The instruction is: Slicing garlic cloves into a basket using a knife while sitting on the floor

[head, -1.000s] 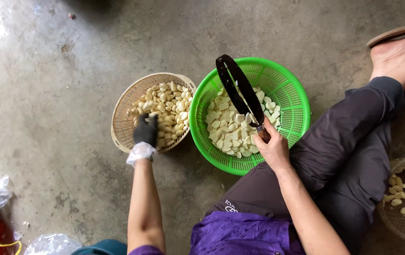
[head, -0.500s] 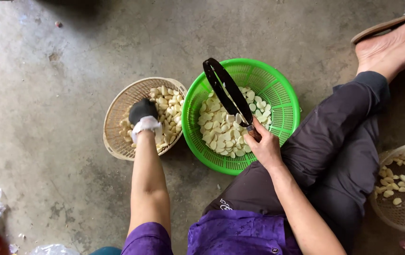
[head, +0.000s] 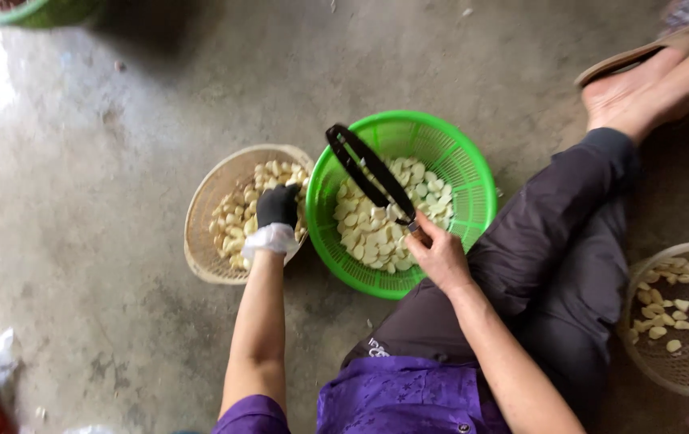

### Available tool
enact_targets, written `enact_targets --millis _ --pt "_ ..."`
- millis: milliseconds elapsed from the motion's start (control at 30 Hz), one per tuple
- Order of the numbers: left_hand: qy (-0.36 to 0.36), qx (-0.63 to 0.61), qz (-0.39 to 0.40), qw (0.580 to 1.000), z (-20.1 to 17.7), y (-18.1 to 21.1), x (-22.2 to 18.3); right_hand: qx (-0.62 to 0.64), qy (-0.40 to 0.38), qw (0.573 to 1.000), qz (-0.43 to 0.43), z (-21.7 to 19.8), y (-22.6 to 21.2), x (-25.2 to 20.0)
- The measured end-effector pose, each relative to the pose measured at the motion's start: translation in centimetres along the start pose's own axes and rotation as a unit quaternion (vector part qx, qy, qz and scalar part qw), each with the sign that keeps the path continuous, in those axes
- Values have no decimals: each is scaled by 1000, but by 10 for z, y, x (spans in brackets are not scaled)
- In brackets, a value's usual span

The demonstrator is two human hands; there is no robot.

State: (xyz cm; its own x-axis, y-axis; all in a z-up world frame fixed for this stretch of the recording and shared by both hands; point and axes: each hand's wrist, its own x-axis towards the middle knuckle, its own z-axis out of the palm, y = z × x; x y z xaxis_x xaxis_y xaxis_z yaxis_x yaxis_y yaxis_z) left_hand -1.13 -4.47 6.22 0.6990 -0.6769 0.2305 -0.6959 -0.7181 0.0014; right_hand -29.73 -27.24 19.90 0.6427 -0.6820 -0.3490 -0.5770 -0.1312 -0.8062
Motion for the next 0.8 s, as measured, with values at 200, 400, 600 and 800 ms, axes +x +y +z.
enact_targets --millis 200,400,600,800 --pt "-48 -8 -12 999 18 -10 -8 11 -12 999 -36 -13 -6 -7" --pt "-18 -614 -482 625 -49 39 -18 28 -39 994 -102 -38 -48 -32" --pt "7 -480 -326 814 -51 70 -5 36 -66 985 -158 -25 -6 -26" --pt "51 -261 -109 958 -57 83 13 45 -54 981 -183 -25 4 -23"
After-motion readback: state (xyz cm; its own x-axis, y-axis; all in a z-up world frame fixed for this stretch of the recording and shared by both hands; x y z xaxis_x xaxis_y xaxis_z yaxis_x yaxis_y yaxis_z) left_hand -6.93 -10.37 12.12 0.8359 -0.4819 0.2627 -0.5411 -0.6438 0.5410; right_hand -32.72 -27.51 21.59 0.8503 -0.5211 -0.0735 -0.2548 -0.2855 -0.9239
